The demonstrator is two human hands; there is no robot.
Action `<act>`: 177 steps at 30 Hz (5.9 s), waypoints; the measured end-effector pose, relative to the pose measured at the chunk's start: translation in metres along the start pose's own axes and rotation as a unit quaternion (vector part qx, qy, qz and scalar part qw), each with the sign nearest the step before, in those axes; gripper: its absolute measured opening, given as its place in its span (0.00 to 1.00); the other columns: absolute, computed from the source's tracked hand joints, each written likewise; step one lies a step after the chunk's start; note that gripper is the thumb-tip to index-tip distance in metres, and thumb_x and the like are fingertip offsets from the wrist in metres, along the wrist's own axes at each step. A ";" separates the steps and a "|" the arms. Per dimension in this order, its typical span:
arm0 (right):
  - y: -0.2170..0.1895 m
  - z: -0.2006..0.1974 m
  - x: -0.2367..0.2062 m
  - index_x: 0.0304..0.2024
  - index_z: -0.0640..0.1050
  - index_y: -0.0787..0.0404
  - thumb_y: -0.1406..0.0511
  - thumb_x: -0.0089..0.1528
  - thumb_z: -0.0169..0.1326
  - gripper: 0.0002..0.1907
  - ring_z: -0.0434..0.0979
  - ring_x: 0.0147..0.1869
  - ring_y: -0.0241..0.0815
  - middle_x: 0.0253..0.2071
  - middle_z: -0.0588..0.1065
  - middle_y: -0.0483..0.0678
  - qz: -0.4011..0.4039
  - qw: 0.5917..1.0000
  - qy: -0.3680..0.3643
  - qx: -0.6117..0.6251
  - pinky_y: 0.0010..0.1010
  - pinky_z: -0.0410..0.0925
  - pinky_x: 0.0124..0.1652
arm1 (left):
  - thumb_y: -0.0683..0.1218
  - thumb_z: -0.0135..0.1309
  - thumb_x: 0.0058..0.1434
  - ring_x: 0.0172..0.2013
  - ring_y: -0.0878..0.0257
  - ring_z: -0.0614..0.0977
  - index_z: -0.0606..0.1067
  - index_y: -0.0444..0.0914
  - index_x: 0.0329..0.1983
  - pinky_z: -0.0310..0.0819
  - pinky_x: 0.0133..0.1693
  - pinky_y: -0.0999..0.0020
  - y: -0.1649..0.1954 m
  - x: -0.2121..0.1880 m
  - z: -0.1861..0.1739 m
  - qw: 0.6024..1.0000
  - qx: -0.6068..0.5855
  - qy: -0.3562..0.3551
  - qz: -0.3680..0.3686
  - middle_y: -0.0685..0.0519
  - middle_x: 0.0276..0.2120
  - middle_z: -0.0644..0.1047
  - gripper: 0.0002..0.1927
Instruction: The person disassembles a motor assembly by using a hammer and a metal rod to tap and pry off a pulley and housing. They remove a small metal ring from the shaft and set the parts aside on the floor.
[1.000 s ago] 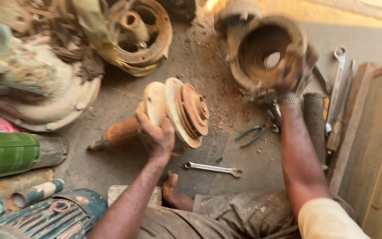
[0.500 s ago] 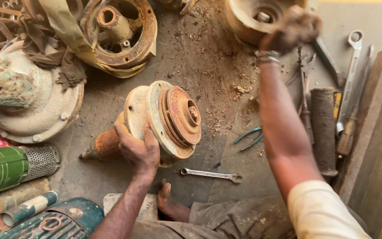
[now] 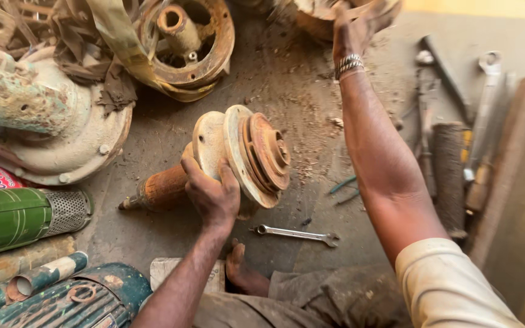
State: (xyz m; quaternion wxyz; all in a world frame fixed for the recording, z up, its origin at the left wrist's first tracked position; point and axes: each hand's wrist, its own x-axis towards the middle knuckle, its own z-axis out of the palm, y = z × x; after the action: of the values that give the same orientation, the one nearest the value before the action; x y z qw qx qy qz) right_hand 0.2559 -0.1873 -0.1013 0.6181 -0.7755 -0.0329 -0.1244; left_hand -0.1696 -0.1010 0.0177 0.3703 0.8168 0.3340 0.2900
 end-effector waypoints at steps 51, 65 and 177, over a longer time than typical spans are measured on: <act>-0.056 -0.138 -0.264 0.65 0.72 0.58 0.47 0.63 0.57 0.34 0.79 0.55 0.47 0.57 0.74 0.54 -0.184 0.865 -0.465 -0.047 0.41 0.72 0.56 | 0.48 0.48 0.69 0.46 0.42 0.86 0.60 0.35 0.68 0.84 0.47 0.55 0.004 -0.044 -0.002 0.995 0.051 0.085 0.010 0.33 0.48 0.81 0.26; -0.066 -0.145 -0.260 0.68 0.67 0.54 0.46 0.64 0.52 0.35 0.77 0.60 0.52 0.63 0.70 0.54 -0.155 0.849 -0.503 -0.051 0.48 0.74 0.55 | 0.47 0.43 0.69 0.40 0.47 0.88 0.56 0.31 0.68 0.89 0.44 0.58 -0.016 -0.041 0.006 0.997 -0.004 0.079 0.013 0.34 0.42 0.81 0.27; -0.089 -0.271 -0.265 0.55 0.80 0.44 0.58 0.68 0.49 0.15 0.78 0.61 0.45 0.59 0.77 0.43 0.054 0.584 -0.416 -0.695 0.44 0.75 0.52 | 0.41 0.56 0.57 0.33 0.53 0.84 0.77 0.34 0.38 0.80 0.35 0.60 0.093 0.080 0.110 0.990 0.073 -0.123 -0.017 0.42 0.31 0.81 0.08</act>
State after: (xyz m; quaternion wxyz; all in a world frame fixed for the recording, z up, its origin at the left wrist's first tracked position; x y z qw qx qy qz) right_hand -0.0602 -0.4012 -0.0232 -0.1847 -0.9362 -0.1481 0.2599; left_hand -0.0109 -0.1318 0.0487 0.3529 0.8654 0.3196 0.1560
